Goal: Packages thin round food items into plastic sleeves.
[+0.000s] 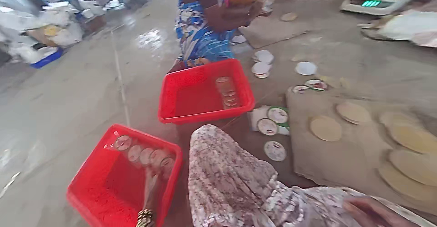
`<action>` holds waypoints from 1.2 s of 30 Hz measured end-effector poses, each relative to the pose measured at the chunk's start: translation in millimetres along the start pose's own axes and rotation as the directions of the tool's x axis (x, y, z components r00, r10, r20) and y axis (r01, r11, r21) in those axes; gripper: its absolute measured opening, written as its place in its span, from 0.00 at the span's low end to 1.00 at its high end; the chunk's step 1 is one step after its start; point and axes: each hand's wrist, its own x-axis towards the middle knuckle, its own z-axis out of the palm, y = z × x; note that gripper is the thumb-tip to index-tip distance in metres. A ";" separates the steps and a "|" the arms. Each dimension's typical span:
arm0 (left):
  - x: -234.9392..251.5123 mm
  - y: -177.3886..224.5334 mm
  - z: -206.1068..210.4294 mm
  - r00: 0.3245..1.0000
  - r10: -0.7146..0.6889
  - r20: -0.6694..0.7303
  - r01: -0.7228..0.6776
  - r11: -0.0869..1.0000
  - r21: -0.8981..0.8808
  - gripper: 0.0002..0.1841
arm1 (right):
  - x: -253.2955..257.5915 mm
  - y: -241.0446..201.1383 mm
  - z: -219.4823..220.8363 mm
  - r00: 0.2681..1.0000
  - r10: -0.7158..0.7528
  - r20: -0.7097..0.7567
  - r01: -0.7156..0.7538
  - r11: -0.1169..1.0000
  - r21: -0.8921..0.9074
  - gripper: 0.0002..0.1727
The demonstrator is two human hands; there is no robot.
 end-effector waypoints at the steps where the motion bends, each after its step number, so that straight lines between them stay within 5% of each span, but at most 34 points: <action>1: -13.2 22.9 1.5 0.994 -0.097 -0.040 0.099 0.994 0.047 0.32 | 3.7 -0.1 4.2 1.000 0.007 -0.018 -0.007 1.000 -0.018 0.15; 2: -7.1 14.5 9.6 0.978 0.036 -0.205 -0.035 0.999 0.009 0.34 | 9.0 3.6 11.1 0.999 0.003 -0.047 -0.005 0.999 -0.040 0.13; 3: 24.0 -18.9 22.1 0.833 0.333 -0.442 -0.405 0.911 -0.076 0.37 | 16.8 9.3 20.5 0.997 -0.001 -0.081 -0.004 0.998 -0.068 0.12; 4: 52.9 -34.6 21.3 0.724 0.490 -0.485 -0.577 0.816 -0.036 0.41 | 27.9 15.7 30.6 0.995 -0.008 -0.096 -0.002 0.994 -0.105 0.11; 6: 53.3 -8.4 18.0 0.777 0.473 -0.415 -0.554 0.827 -0.097 0.46 | 51.8 19.6 45.4 0.995 0.095 0.024 -0.090 0.983 -0.163 0.12; 8: 43.1 16.7 39.1 0.677 0.560 -0.478 -0.686 0.715 -0.133 0.43 | 77.4 19.2 61.8 0.945 0.253 0.207 -0.187 0.937 -0.294 0.17; 12: -5.1 57.3 102.5 0.434 0.861 -0.264 -0.901 0.419 -0.113 0.34 | 111.8 17.9 109.4 0.829 0.447 0.337 -0.202 0.800 -0.564 0.26; 17: -40.1 81.6 203.1 0.154 0.987 0.045 -0.982 0.158 -0.099 0.19 | 117.4 22.9 143.7 0.810 0.466 0.356 -0.144 0.747 -0.649 0.33; 23: -40.7 84.0 250.4 0.241 0.907 0.345 -0.935 0.312 -0.167 0.19 | 119.2 33.1 146.6 0.791 0.434 0.433 -0.086 0.778 -0.623 0.19; 27: -39.5 82.3 247.3 0.289 0.872 0.394 -0.920 0.367 -0.138 0.19 | 118.0 29.9 150.1 0.846 0.364 0.389 -0.072 0.802 -0.594 0.34; 32: -42.6 82.5 246.4 0.260 0.876 0.406 -0.937 0.331 -0.113 0.19 | 110.8 17.7 144.3 0.806 0.247 0.538 0.080 0.854 -0.513 0.25; 36: -42.3 79.3 246.3 0.268 0.865 0.425 -0.939 0.333 -0.086 0.19 | 106.5 26.0 145.4 0.806 0.241 0.541 0.040 0.889 -0.456 0.27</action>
